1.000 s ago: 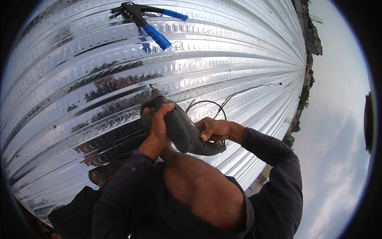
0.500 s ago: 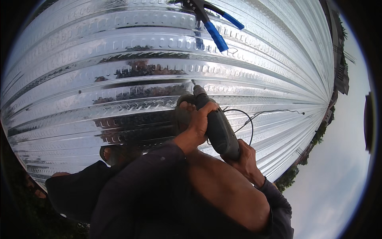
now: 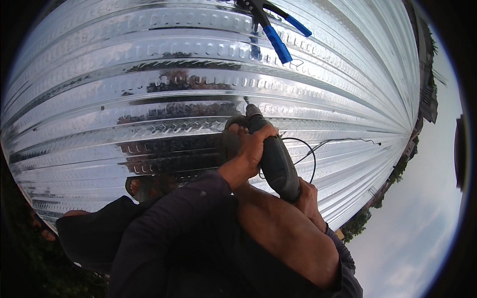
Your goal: The person applies sealant along seams of a corrugated metal roof using a caulking gun, then uses a power drill to fasten the panels. The person moves along the roof, repeating the sealing and fastening steps across multiple seams.
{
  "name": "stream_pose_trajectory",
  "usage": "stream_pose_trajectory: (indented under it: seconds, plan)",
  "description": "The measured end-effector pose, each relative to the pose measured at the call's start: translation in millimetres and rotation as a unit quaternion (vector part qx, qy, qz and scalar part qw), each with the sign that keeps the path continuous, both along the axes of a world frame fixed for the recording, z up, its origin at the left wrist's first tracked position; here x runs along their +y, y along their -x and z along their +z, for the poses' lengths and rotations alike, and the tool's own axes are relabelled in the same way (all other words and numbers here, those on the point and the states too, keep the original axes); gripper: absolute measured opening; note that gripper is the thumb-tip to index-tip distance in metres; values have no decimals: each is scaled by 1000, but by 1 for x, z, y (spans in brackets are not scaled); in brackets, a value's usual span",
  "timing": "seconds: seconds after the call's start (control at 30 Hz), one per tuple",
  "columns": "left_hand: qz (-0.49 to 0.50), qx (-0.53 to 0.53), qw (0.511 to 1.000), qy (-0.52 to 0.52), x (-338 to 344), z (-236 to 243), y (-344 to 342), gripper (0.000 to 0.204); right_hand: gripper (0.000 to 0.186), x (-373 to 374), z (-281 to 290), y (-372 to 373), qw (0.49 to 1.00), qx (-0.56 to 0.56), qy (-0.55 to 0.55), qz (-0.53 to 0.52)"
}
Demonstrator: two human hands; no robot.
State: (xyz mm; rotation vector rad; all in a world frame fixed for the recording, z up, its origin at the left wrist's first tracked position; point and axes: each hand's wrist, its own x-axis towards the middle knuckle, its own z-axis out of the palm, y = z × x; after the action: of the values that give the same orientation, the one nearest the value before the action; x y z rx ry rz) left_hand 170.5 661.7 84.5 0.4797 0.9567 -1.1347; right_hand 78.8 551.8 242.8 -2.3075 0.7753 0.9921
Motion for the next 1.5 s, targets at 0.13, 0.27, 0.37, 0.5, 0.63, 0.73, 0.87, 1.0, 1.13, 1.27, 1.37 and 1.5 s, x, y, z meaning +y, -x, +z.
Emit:
stream_pose_trajectory:
  seconds: [0.13,0.27,0.37,0.5,0.63,0.73,0.87,1.0,1.13,1.27,1.37,1.5]
  plan:
    - [4,-6,999,32,-4,-13,11,26,31,-4,1,4,999,-18,14,22]
    - [-8,9,1000,12,-13,-14,14,27,32,-8,10,-2,999,-21,9,25]
    - [-18,25,999,-9,-12,-16,17,28,32,-13,13,-7,999,-27,-2,44]
    - [-28,24,999,-10,-13,-4,15,31,37,-19,20,-5,997,-53,-20,59]
    - [-47,3,999,2,-8,30,3,35,42,-24,30,-1,997,-42,-31,48]
    - [-75,-31,997,19,-9,42,-2,35,47,-32,32,12,996,-62,-57,36]
    - [-98,-91,986,98,-23,35,7,38,54,-40,10,57,990,-97,-92,-50]
    - [-168,-193,949,185,-48,28,9,58,63,-49,-38,123,984,-174,-17,36]
    - [-216,-290,903,231,-92,27,-23,65,79,-66,-76,111,934,-298,167,109]
    - [-264,-403,867,129,-131,-3,-75,56,79,-114,-115,49,861,-379,292,172]
    - [-295,-456,840,13,-134,2,-99,75,64,-161,-148,14,826,-415,305,228]
    - [-288,-531,795,-51,-113,-25,-80,64,52,-202,-167,-19,801,-429,325,260]
